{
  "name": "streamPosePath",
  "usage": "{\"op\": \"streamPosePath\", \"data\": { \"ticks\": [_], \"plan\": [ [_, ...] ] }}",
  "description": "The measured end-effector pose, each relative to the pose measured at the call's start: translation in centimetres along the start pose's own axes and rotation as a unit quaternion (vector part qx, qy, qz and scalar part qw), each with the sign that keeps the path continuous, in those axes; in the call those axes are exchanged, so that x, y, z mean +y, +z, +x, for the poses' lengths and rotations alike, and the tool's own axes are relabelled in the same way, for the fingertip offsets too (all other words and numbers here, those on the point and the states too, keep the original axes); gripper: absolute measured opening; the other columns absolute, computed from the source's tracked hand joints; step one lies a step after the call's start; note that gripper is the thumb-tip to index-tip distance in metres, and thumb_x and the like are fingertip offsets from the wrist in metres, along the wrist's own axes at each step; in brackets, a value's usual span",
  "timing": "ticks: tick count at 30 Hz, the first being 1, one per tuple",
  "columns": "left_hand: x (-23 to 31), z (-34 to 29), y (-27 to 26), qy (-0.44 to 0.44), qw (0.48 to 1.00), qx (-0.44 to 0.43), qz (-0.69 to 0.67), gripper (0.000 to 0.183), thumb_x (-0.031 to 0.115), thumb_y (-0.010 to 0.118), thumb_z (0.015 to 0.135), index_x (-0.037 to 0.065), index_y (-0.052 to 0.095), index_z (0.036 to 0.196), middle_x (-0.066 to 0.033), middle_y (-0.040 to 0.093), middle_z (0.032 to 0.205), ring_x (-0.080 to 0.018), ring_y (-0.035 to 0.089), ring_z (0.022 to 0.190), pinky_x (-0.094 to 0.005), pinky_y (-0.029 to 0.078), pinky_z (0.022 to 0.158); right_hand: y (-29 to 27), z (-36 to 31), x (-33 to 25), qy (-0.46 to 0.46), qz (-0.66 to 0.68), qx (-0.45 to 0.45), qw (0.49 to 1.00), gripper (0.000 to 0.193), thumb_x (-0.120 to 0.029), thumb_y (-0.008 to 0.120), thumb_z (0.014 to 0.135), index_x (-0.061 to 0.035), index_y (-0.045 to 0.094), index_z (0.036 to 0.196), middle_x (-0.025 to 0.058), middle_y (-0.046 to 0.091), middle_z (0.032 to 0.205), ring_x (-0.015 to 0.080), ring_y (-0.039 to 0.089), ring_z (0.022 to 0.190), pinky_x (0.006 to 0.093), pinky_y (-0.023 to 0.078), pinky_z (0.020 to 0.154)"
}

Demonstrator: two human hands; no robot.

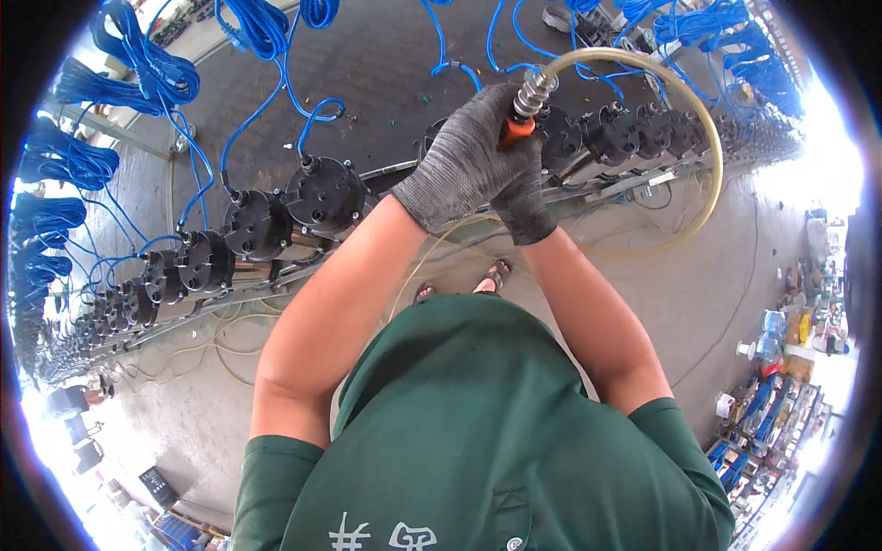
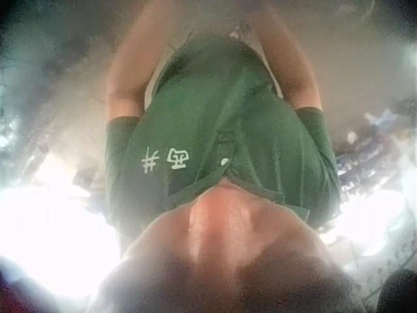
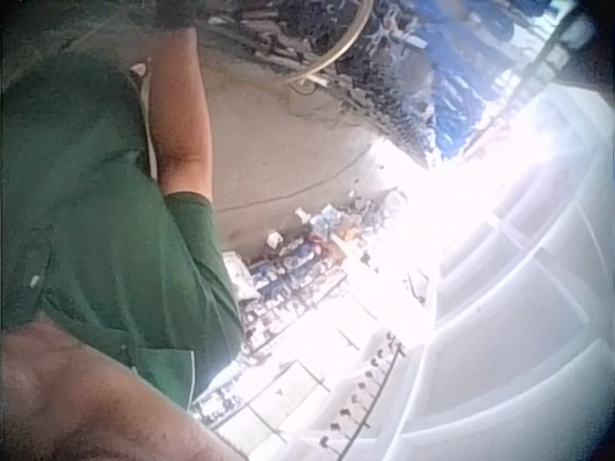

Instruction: The person assembles submersible pumps along an assembly line, positioning the components of each pump by hand and driving screws into them using a pneumatic tool.

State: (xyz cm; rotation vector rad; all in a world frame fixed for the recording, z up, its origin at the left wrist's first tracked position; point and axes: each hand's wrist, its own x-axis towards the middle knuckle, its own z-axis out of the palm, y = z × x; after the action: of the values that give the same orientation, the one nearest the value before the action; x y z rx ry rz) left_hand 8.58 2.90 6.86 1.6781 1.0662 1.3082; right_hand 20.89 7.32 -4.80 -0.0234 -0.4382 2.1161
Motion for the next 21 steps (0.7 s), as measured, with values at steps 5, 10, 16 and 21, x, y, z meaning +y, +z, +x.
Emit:
{"op": "streamPosePath", "data": {
  "ticks": [5, 10, 16, 21],
  "plan": [
    [1.0, -0.1, -0.2, 0.020, 0.997, -0.007, 0.072, 0.055, 0.010, 0.079, 0.083, 0.003, 0.054, 0.131, -0.0145, 0.067, 0.112, -0.0274, 0.065, 0.101, -0.0395, 0.053, 0.094, 1.8, -0.8, 1.1, -0.047, 0.081, -0.010, 0.996, 0.043, -0.031, 0.056, 0.100, -0.0037, 0.054, 0.132, 0.0122, 0.064, 0.123, 0.0257, 0.063, 0.115, 0.0414, 0.051, 0.105],
    [1.5, -0.8, 0.0, 0.028, 0.990, -0.009, 0.141, 0.055, 0.011, 0.081, 0.082, 0.003, 0.055, 0.130, -0.0143, 0.067, 0.111, -0.0275, 0.065, 0.099, -0.0395, 0.053, 0.092, 1.2, -1.0, -0.4, -0.033, -0.105, 0.028, 0.994, 0.036, -0.024, 0.055, 0.101, -0.0037, 0.056, 0.131, 0.0102, 0.066, 0.120, 0.0245, 0.065, 0.111, 0.0407, 0.053, 0.102],
    [-0.1, 0.2, 0.3, -0.018, 1.000, -0.002, 0.007, 0.053, 0.015, 0.079, 0.089, 0.001, 0.053, 0.132, -0.0100, 0.065, 0.118, -0.0196, 0.061, 0.107, -0.0369, 0.051, 0.099, 0.6, 0.3, -0.5, -0.006, -0.025, 0.014, 1.000, 0.042, -0.029, 0.058, 0.096, -0.0009, 0.058, 0.128, 0.0122, 0.068, 0.114, 0.0260, 0.067, 0.105, 0.0412, 0.054, 0.099],
    [1.3, -0.7, 0.1, 0.023, 0.994, -0.011, 0.102, 0.055, 0.014, 0.081, 0.082, 0.003, 0.056, 0.129, -0.0160, 0.064, 0.113, -0.0282, 0.064, 0.103, -0.0397, 0.052, 0.093, 3.1, -1.2, 1.9, -0.111, -0.050, 0.085, 0.989, 0.047, -0.032, 0.058, 0.094, -0.0034, 0.054, 0.131, 0.0110, 0.063, 0.124, 0.0253, 0.062, 0.117, 0.0425, 0.049, 0.104]
  ]
}}
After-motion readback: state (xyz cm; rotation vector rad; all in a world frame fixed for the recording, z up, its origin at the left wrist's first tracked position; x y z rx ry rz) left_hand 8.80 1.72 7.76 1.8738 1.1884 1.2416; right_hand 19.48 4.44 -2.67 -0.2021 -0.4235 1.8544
